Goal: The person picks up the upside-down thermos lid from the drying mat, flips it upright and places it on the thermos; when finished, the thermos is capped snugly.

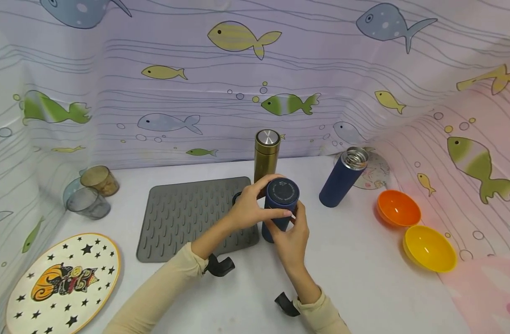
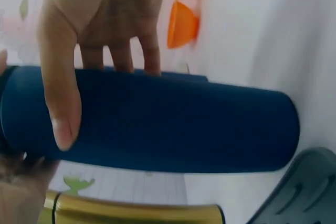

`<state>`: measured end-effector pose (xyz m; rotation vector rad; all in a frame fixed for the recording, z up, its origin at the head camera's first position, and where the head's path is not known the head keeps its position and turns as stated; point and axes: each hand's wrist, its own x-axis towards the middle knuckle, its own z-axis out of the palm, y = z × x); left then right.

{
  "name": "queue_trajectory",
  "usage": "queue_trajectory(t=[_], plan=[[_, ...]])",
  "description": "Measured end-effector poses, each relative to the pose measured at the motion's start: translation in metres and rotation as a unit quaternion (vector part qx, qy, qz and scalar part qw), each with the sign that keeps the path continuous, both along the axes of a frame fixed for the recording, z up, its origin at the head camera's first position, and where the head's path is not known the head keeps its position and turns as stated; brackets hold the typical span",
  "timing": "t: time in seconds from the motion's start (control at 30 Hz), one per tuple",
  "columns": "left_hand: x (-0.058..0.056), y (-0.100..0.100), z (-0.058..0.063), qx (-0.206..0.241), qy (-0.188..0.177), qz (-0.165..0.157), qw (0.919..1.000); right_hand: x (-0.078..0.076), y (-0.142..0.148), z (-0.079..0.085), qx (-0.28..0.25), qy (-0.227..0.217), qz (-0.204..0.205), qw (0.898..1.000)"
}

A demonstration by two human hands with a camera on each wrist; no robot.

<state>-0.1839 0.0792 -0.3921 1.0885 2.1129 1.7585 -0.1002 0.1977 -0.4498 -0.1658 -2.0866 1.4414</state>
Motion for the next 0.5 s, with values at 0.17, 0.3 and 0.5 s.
queue_trajectory(t=[0.17, 0.3, 0.5], plan=[[-0.001, 0.003, -0.001, 0.006, -0.007, -0.012, 0.9999, -0.001, 0.0, 0.0, 0.011, 0.003, 0.001, 1.0], [-0.001, 0.009, -0.002, 0.045, -0.029, -0.015, 0.9984, 0.0, 0.0, 0.0, 0.011, 0.0, 0.001, 1.0], [-0.003, 0.01, -0.007, 0.106, -0.061, -0.071, 0.99, 0.0, -0.002, -0.002, 0.001, -0.012, 0.001, 1.0]])
